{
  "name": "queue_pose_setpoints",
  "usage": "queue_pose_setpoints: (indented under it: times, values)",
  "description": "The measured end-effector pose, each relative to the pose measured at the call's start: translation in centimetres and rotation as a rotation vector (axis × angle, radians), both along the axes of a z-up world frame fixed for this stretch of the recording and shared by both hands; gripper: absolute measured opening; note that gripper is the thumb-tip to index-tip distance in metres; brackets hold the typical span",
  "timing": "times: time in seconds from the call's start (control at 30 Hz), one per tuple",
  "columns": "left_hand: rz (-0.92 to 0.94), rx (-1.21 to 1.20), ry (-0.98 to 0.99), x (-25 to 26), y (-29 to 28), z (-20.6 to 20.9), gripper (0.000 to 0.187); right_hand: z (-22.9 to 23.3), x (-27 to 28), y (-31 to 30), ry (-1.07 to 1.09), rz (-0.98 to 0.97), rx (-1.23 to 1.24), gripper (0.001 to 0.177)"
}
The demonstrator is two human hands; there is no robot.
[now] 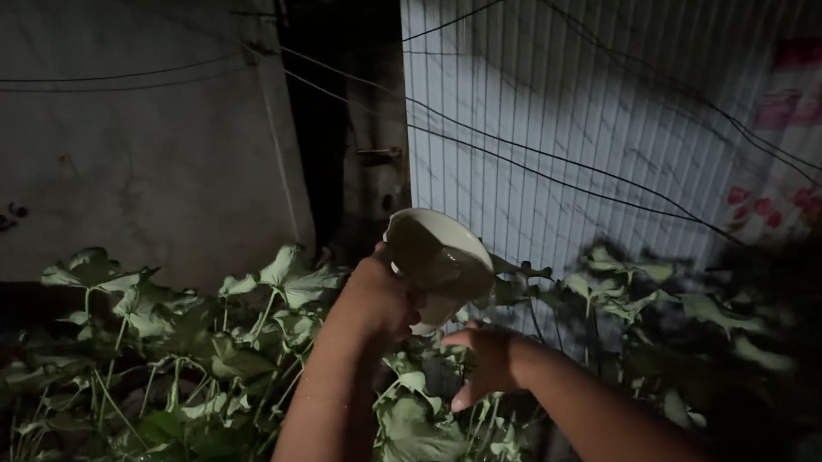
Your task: Watering several potted plants on a shelf using a water scoop and a bucket of water.
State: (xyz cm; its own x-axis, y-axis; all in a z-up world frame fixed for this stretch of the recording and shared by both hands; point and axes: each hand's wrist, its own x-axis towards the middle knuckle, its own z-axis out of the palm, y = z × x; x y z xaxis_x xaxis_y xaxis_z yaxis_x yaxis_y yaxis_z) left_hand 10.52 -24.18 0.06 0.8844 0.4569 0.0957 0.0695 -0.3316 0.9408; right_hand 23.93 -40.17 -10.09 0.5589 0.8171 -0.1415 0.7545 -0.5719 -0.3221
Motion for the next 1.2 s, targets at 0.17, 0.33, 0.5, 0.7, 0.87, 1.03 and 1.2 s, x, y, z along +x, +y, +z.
queue_pose_setpoints:
  times: [0.17, 0.33, 0.5, 0.7, 0.87, 1.03, 1.2]
  values:
    - [0.041, -0.065, 0.009, 1.1, -0.8, -0.7, 0.079, -0.7, 0.0, -1.0, -0.013, 0.021, -0.052, 0.113]
    - [0.067, -0.038, -0.015, 0.4, -2.4, -0.3, 0.083, -1.5, 0.1, -2.1, 0.032, 0.028, -0.050, 0.113]
    - [0.050, 0.042, -0.065, 0.5, -2.8, -0.5, 0.072, -1.0, -0.8, -2.1, 0.091, -0.030, -0.026, 0.114]
    - [0.041, 0.083, -0.074, 1.5, -3.9, 0.5, 0.060, -1.5, 0.2, -3.4, 0.011, -0.024, -0.005, 0.115]
    - [-0.025, 0.075, -0.048, 2.4, -5.1, 0.5, 0.058, -1.1, 0.9, -5.2, 0.058, -0.062, 0.065, 0.115]
    - [0.018, 0.075, -0.002, 1.9, -7.5, 1.8, 0.068, -1.0, 2.6, -6.6, 0.017, -0.032, 0.015, 0.117]
    - [0.080, 0.095, 0.017, 3.3, -8.9, 1.8, 0.075, -0.4, 4.3, -8.4, 0.011, -0.017, -0.070, 0.118]
